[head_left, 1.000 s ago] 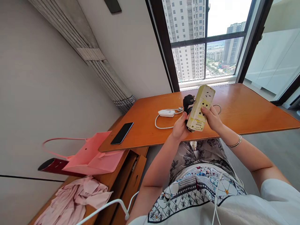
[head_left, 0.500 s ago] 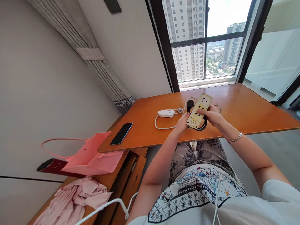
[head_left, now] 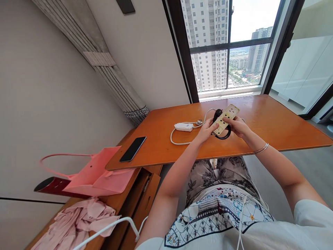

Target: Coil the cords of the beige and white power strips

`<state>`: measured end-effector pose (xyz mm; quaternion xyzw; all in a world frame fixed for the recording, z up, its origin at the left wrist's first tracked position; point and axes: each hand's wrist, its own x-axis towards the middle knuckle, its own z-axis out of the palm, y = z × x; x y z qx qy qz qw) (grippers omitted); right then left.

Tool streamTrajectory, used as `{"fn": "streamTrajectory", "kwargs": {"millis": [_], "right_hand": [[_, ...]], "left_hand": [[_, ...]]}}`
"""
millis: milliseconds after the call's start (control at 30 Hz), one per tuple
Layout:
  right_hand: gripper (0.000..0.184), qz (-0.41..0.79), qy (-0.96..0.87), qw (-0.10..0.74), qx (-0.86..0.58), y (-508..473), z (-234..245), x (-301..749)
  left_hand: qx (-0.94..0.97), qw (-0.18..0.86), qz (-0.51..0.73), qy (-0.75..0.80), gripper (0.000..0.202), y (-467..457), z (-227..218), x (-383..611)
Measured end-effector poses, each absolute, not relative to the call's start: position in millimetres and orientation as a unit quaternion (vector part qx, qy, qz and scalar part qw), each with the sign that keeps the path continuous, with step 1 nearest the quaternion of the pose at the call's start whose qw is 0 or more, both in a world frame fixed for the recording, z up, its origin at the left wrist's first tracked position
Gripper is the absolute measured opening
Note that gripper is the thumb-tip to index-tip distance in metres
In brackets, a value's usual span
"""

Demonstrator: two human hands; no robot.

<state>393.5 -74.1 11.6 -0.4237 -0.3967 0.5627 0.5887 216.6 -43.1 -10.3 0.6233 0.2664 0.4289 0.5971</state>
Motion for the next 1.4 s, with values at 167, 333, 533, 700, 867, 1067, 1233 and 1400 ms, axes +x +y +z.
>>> {"fn": "streamTrajectory", "kwargs": {"millis": [167,333,533,700,867,1067,1233,1400], "right_hand": [[0.028,0.581,-0.409,0.550,-0.439,-67.0,27.3,412.1],[0.030,0.567,-0.395,0.578,-0.434,-53.8,31.0,417.7],[0.037,0.538,-0.375,0.622,-0.427,-33.2,30.7,419.5],[0.035,0.493,-0.362,0.658,-0.440,-3.8,32.9,441.9],[0.032,0.403,-0.284,0.719,-0.490,38.3,31.5,494.0],[0.029,0.312,-0.187,0.725,-0.585,69.8,5.3,544.3],[0.026,0.296,-0.173,0.704,-0.622,86.6,-16.7,554.3],[0.026,0.277,-0.208,0.682,-0.645,107.7,-29.5,552.4]], "left_hand": [[0.589,0.622,0.422,0.297,0.065,-24.7,0.9,223.9],[0.587,0.641,0.387,0.309,0.054,-8.2,14.3,232.9],[0.568,0.626,0.418,0.333,0.060,15.0,23.7,249.6],[0.569,0.598,0.446,0.346,0.041,35.7,13.9,249.5],[0.616,0.476,0.455,0.433,0.032,35.0,-20.6,234.7],[0.773,0.311,0.396,0.386,0.027,15.7,-59.1,223.0],[0.817,0.278,0.341,0.373,0.026,12.0,-70.9,220.0],[0.834,0.270,0.320,0.360,0.024,9.7,-74.1,217.0]]}}
